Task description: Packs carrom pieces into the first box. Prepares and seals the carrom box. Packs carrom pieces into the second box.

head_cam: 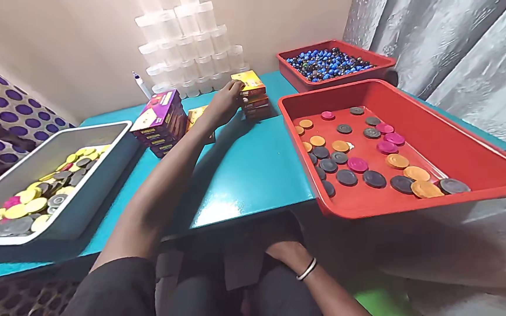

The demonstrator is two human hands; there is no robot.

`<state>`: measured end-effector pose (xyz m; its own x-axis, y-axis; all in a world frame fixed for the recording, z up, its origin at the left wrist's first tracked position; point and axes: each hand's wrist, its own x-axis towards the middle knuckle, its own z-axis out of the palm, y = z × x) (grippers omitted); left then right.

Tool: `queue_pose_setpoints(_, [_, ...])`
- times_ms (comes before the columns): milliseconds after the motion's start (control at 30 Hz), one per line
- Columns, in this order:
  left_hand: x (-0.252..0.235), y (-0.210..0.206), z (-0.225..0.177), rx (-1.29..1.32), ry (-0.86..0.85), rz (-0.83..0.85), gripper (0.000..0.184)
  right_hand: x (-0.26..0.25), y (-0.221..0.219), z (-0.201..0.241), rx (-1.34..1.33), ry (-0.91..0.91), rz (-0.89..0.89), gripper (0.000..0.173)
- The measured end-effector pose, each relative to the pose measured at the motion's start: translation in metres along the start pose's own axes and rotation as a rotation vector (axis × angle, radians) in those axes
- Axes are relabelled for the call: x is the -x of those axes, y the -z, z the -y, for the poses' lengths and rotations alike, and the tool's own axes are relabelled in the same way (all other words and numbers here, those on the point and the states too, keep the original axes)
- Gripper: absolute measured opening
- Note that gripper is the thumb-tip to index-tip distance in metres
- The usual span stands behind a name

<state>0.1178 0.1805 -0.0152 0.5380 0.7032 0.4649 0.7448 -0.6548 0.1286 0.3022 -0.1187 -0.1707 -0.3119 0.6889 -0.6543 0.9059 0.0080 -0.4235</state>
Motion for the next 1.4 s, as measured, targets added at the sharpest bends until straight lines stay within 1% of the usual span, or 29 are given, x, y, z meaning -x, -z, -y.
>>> queue_pose_setpoints(100, [0.003,-0.002,0.002,0.02,0.01,0.047,0.047,-0.001,0.002,0.002,0.017,0.003,-0.044,0.045])
queue_pose_setpoints(200, [0.006,-0.008,0.003,0.065,0.001,0.012,0.048,0.002,0.002,0.003,0.024,0.022,-0.08,0.044])
queue_pose_setpoints(267, [0.005,-0.012,0.0,0.082,0.056,-0.005,0.05,-0.011,-0.008,-0.004,0.043,0.083,-0.158,0.043])
queue_pose_setpoints(333, [0.003,-0.017,-0.007,0.04,0.126,-0.015,0.057,-0.012,-0.009,-0.006,0.032,0.084,-0.155,0.042])
queue_pose_setpoints(400, [-0.001,-0.019,-0.012,-0.058,0.155,0.001,0.065,-0.006,-0.006,-0.006,-0.004,0.069,-0.13,0.042])
queue_pose_setpoints(467, [-0.006,-0.022,-0.015,-0.103,0.1,0.029,0.068,-0.007,-0.008,-0.009,-0.018,0.076,-0.143,0.042])
queue_pose_setpoints(533, [-0.01,-0.028,-0.011,-0.069,-0.011,0.001,0.062,-0.009,-0.011,-0.01,0.001,0.088,-0.149,0.042])
queue_pose_setpoints(600, [-0.013,-0.032,-0.008,-0.02,-0.096,-0.045,0.054,-0.008,-0.009,-0.008,0.02,0.064,-0.115,0.042])
queue_pose_setpoints(667, [-0.014,-0.033,-0.007,0.017,-0.127,-0.076,0.05,-0.007,-0.008,-0.008,0.011,0.038,-0.096,0.043])
queue_pose_setpoints(767, [-0.011,-0.035,-0.011,0.098,-0.117,-0.12,0.046,-0.011,-0.013,-0.015,-0.033,0.038,-0.111,0.046])
queue_pose_setpoints(900, [-0.01,-0.04,-0.018,0.163,-0.05,-0.178,0.044,-0.003,-0.006,-0.006,0.021,0.033,-0.054,0.047])
queue_pose_setpoints(1000, [-0.01,-0.042,-0.021,0.204,-0.023,-0.202,0.043,-0.006,-0.005,-0.002,0.052,0.055,-0.101,0.044])
queue_pose_setpoints(1067, [-0.011,-0.048,-0.02,0.209,-0.021,-0.229,0.047,-0.008,-0.007,-0.004,0.061,0.052,-0.105,0.043])
queue_pose_setpoints(1133, [-0.009,-0.051,-0.021,0.181,0.056,-0.228,0.063,-0.003,-0.006,-0.003,0.061,0.0,-0.09,0.044])
queue_pose_setpoints(1200, [-0.007,-0.042,-0.031,0.12,0.157,-0.191,0.084,0.011,0.001,0.006,0.095,-0.064,-0.097,0.045])
queue_pose_setpoints(1233, [0.0,-0.033,-0.038,0.084,0.166,-0.183,0.089,0.014,0.002,0.008,0.124,-0.066,-0.103,0.046])
queue_pose_setpoints(1267, [0.013,-0.022,-0.049,0.056,0.137,-0.155,0.09,0.015,0.003,0.012,0.136,-0.078,-0.076,0.046])
queue_pose_setpoints(1333, [0.05,0.006,-0.071,-0.049,-0.054,-0.092,0.082,0.018,0.004,0.019,0.144,-0.088,-0.091,0.045])
queue_pose_setpoints(1400, [0.097,0.049,-0.093,-0.278,-0.232,-0.064,0.073,0.015,0.003,0.022,0.165,-0.02,-0.155,0.042])
